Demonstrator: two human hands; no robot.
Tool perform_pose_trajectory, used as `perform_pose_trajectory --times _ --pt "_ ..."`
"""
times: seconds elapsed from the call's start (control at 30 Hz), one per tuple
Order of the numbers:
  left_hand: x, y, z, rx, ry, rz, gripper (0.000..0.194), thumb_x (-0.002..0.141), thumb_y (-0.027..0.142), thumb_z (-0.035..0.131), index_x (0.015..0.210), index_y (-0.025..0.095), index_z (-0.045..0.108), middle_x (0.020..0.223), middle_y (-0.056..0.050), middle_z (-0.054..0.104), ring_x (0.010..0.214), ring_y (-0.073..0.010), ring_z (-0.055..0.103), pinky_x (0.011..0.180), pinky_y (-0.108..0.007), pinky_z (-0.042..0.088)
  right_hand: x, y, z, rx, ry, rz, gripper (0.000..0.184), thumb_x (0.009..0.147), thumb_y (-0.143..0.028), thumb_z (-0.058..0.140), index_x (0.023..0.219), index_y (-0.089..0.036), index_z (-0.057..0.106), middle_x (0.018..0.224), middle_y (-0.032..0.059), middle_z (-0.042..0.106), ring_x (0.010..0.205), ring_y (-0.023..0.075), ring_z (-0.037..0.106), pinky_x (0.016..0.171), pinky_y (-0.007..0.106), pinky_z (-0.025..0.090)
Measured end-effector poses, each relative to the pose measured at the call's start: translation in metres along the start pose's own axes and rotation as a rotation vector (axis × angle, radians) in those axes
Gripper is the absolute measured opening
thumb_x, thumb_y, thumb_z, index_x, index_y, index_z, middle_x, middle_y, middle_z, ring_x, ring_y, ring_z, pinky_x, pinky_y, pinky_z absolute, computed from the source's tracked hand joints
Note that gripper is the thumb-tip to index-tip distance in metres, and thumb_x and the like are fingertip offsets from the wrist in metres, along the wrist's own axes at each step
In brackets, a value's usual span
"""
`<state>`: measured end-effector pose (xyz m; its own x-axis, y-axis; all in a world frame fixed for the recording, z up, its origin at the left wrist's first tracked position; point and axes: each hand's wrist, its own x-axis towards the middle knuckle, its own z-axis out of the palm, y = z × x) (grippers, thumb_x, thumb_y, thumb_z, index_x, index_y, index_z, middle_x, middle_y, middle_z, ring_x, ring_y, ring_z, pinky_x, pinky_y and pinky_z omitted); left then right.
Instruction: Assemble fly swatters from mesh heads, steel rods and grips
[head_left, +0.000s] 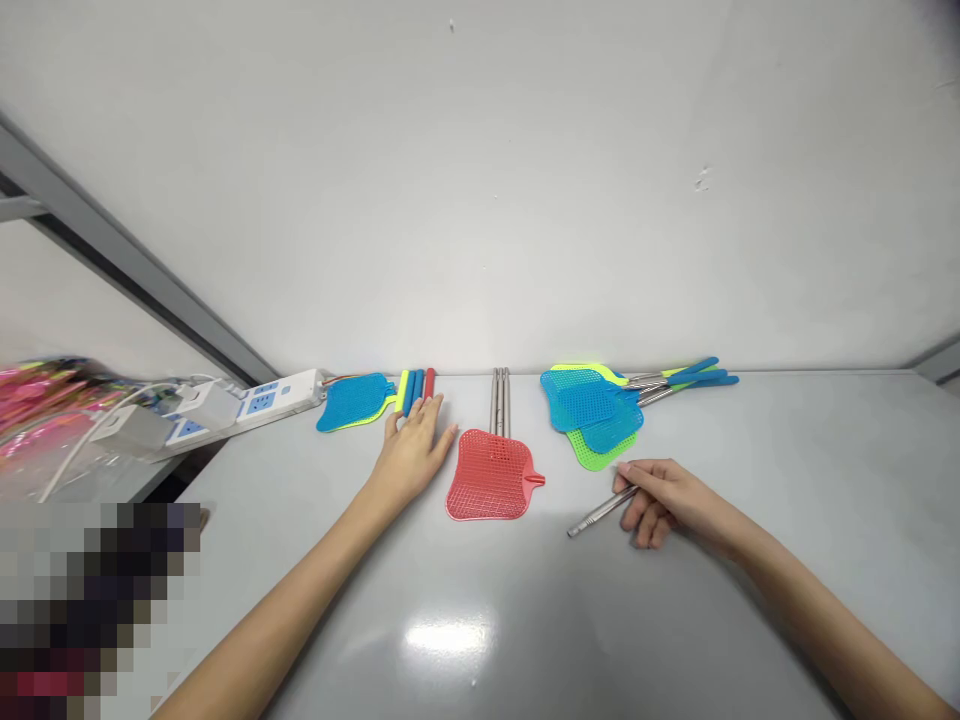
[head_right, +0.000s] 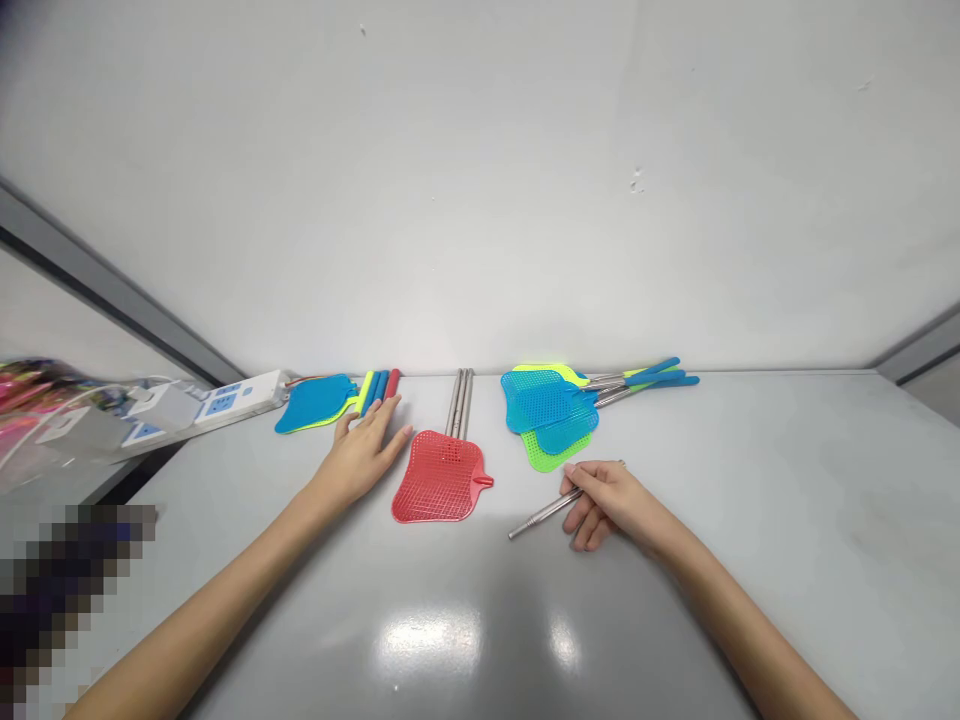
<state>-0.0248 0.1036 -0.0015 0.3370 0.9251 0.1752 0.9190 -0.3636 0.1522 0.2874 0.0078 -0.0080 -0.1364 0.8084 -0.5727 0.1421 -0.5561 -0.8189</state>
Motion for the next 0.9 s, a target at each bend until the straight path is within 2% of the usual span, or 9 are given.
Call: perform_pose_trajectory --times 0.1,0.23,0.37,0.53,0.73,0.9 --pt "0.0 0.002 -0.003 -0.018 0.038 0.031 0.043 0.089 0.036 0.028 0.125 0.015 0.037 0.124 -0.014 0.05 0.119 -0.0264 0.04 0.1 -0.049 0.012 0.001 0.001 0.001 -0.039 -0.026 -0.011 0.038 0.079 -0.053 0.044 0.071 -0.017 0.047 0.048 0.0038 0.063 0.036 0.0145 0.059 0.03 0.017 0.043" --pt "-0.002 0.004 -0.006 -0.059 0.08 0.06 0.036 0.089 0.03 0.029 0.12 0.017 0.041 0.109 -0.011 0.059 0.105 -0.0234 0.051 0.097 -0.046 0.02 0.001 0.003 0.003 -0.114 -0.035 -0.025 0.041 0.077 -0.056 0.045 0.066 -0.017 0.046 0.04 0.0001 0.058 0.029 0.0123 0.053 0.025 0.015 0.037" --pt "0.001 0.002 -0.006 -0.112 0.128 0.062 0.038 0.088 0.026 0.032 0.124 0.017 0.038 0.107 -0.01 0.056 0.1 -0.0216 0.05 0.09 -0.037 0.034 -0.001 0.006 0.002 -0.277 -0.032 -0.051 0.042 0.076 -0.058 0.045 0.062 -0.018 0.043 0.037 -0.0025 0.055 0.025 0.0099 0.049 0.023 0.013 0.031" --pt "0.008 -0.003 -0.003 -0.173 0.139 0.017 0.038 0.083 0.024 0.039 0.119 0.013 0.044 0.104 -0.012 0.052 0.097 -0.024 0.049 0.086 -0.037 0.039 -0.004 0.008 0.001 -0.373 -0.042 -0.06 0.045 0.077 -0.06 0.043 0.058 -0.018 0.041 0.031 -0.0044 0.048 0.021 0.0076 0.041 0.022 0.013 0.027" --pt "0.017 -0.007 -0.005 -0.293 0.113 -0.048 0.037 0.079 0.018 0.04 0.114 0.012 0.049 0.081 -0.008 0.058 0.079 -0.0223 0.054 0.075 -0.037 0.044 -0.004 0.005 -0.001 -0.321 -0.095 -0.06 0.047 0.076 -0.06 0.043 0.055 -0.018 0.042 0.029 -0.0047 0.047 0.019 0.0068 0.037 0.02 0.014 0.024" --pt "0.017 0.0 -0.026 -0.435 0.17 -0.179 0.035 0.076 0.023 0.043 0.108 0.012 0.052 0.088 -0.009 0.058 0.08 -0.0228 0.054 0.077 -0.039 0.042 -0.005 0.0 -0.004 -0.16 -0.113 -0.071 0.046 0.076 -0.057 0.046 0.053 -0.017 0.043 0.028 -0.0043 0.048 0.018 0.0059 0.034 0.02 0.013 0.022"
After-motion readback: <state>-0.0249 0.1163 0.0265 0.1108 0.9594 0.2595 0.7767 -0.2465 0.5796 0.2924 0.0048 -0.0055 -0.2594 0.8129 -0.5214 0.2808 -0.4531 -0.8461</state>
